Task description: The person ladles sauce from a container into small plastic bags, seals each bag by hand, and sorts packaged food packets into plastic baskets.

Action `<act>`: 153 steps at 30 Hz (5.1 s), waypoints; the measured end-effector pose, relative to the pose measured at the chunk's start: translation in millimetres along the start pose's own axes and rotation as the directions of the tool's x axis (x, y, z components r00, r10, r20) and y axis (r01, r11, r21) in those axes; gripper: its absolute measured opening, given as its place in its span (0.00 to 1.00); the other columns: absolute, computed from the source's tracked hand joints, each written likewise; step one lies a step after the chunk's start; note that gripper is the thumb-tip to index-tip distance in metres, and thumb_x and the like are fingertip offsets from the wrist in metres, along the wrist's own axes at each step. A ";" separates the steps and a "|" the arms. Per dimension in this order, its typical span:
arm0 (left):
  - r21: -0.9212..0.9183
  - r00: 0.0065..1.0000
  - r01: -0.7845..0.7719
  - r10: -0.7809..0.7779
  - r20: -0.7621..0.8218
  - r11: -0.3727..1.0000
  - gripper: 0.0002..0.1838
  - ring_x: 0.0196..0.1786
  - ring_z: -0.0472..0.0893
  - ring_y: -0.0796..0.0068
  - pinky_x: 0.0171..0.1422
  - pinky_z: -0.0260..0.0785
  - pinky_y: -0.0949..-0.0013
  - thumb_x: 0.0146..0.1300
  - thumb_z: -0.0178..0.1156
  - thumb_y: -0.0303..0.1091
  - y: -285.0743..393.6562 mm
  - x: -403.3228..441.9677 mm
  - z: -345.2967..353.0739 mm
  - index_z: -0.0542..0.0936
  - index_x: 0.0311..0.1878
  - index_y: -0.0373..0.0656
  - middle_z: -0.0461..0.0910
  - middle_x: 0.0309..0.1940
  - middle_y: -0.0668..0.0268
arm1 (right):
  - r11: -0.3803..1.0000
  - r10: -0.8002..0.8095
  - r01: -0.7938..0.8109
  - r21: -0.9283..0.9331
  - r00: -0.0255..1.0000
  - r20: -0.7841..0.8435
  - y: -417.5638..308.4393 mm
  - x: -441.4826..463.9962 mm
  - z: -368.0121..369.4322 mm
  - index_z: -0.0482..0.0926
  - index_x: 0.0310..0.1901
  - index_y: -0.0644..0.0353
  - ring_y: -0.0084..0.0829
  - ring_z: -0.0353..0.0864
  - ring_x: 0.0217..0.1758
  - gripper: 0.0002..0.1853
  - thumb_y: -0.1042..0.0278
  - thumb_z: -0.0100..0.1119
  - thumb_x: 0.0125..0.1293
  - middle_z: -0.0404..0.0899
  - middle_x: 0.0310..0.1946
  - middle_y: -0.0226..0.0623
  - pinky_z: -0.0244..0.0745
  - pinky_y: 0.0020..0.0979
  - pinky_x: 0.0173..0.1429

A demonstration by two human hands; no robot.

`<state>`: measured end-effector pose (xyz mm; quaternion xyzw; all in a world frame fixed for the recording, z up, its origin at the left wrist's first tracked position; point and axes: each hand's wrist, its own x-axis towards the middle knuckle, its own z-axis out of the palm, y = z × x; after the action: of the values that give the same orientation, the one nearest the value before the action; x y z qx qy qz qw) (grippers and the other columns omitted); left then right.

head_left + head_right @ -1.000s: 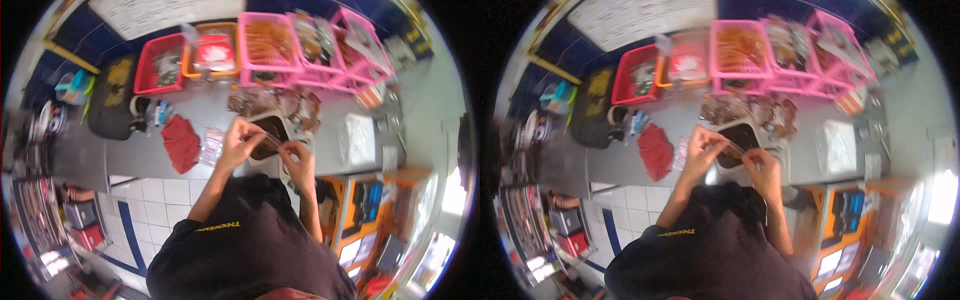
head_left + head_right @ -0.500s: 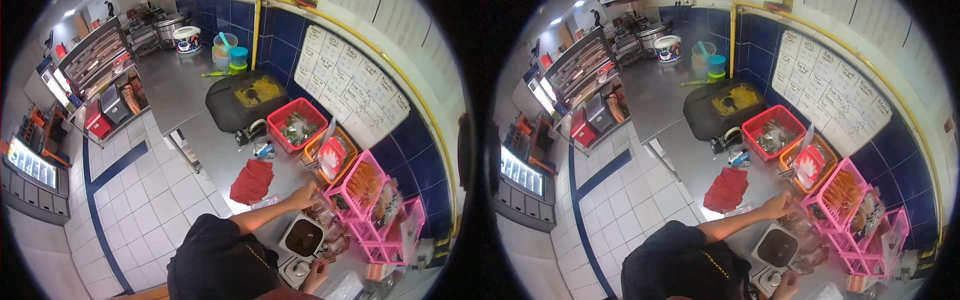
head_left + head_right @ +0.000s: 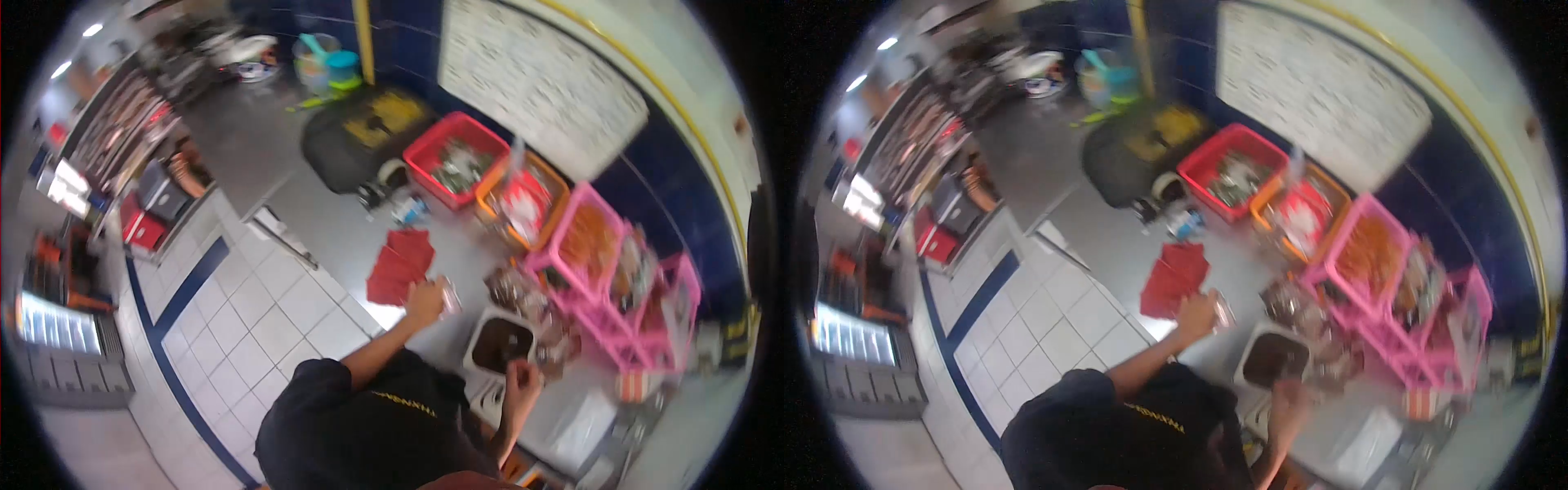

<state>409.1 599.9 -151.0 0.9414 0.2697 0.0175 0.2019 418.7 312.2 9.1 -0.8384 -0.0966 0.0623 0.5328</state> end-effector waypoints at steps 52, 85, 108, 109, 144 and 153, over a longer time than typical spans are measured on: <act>-0.908 0.792 0.055 0.535 0.294 0.416 0.36 0.48 0.71 0.79 0.56 0.69 0.72 0.63 0.70 0.16 52.6 -34.3 -123.8 0.64 0.69 0.50 0.72 0.49 0.70 | 0.803 -0.414 0.361 -0.474 0.910 -0.008 -20.8 -5.1 59.2 0.81 0.50 0.60 0.38 0.82 0.52 0.16 0.69 0.64 0.59 0.80 0.42 0.37 0.79 0.41 0.56; -0.788 0.051 0.071 0.786 0.616 0.612 0.14 0.44 0.86 0.76 0.48 0.79 0.74 0.76 0.64 0.32 207.9 -172.1 -46.1 0.80 0.53 0.29 0.87 0.44 0.58 | 0.947 0.220 -0.300 0.112 0.357 -0.908 -25.3 -197.7 27.7 0.85 0.55 0.61 0.50 0.86 0.46 0.16 0.69 0.68 0.68 0.83 0.44 0.46 0.82 0.43 0.50; -0.883 -0.919 -0.309 0.127 0.372 0.353 0.12 0.41 0.89 0.76 0.47 0.83 0.72 0.76 0.65 0.32 49.5 -254.5 -105.8 0.83 0.50 0.30 0.90 0.39 0.60 | 0.822 0.413 -0.074 0.564 -0.604 -0.682 -129.0 -294.6 317.3 0.86 0.57 0.64 0.34 0.90 0.43 0.16 0.72 0.64 0.70 0.90 0.44 0.46 0.84 0.33 0.48; -0.875 -0.913 -0.336 0.106 0.393 0.349 0.12 0.41 0.88 0.76 0.48 0.83 0.72 0.76 0.65 0.32 49.5 -250.3 -105.7 0.82 0.50 0.30 0.89 0.39 0.59 | 0.830 0.395 -0.083 0.552 -0.611 -0.686 -130.3 -291.3 320.1 0.87 0.56 0.65 0.31 0.90 0.42 0.15 0.74 0.63 0.70 0.90 0.43 0.45 0.84 0.32 0.47; -0.797 -0.523 -0.565 0.654 0.546 0.213 0.18 0.31 0.85 0.47 0.39 0.74 0.54 0.68 0.59 0.42 113.9 -184.8 -89.0 0.85 0.37 0.34 0.82 0.27 0.46 | 0.753 0.273 -0.636 0.171 0.065 -0.960 -65.1 -259.5 211.7 0.81 0.47 0.54 0.46 0.84 0.40 0.10 0.66 0.66 0.65 0.81 0.37 0.39 0.80 0.44 0.41; -0.790 -0.045 -0.590 0.970 0.239 0.167 0.11 0.39 0.81 0.52 0.46 0.75 0.55 0.61 0.67 0.39 171.2 -133.8 -102.1 0.84 0.34 0.41 0.80 0.36 0.55 | 0.844 0.197 -0.489 -0.221 0.666 -0.720 -39.2 -202.1 92.6 0.79 0.47 0.56 0.50 0.83 0.43 0.10 0.64 0.63 0.67 0.77 0.40 0.42 0.80 0.48 0.46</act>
<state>366.1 436.5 19.6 0.7326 -0.4755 -0.1824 0.4515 199.0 363.8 5.6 -0.8949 0.2553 -0.1637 0.3273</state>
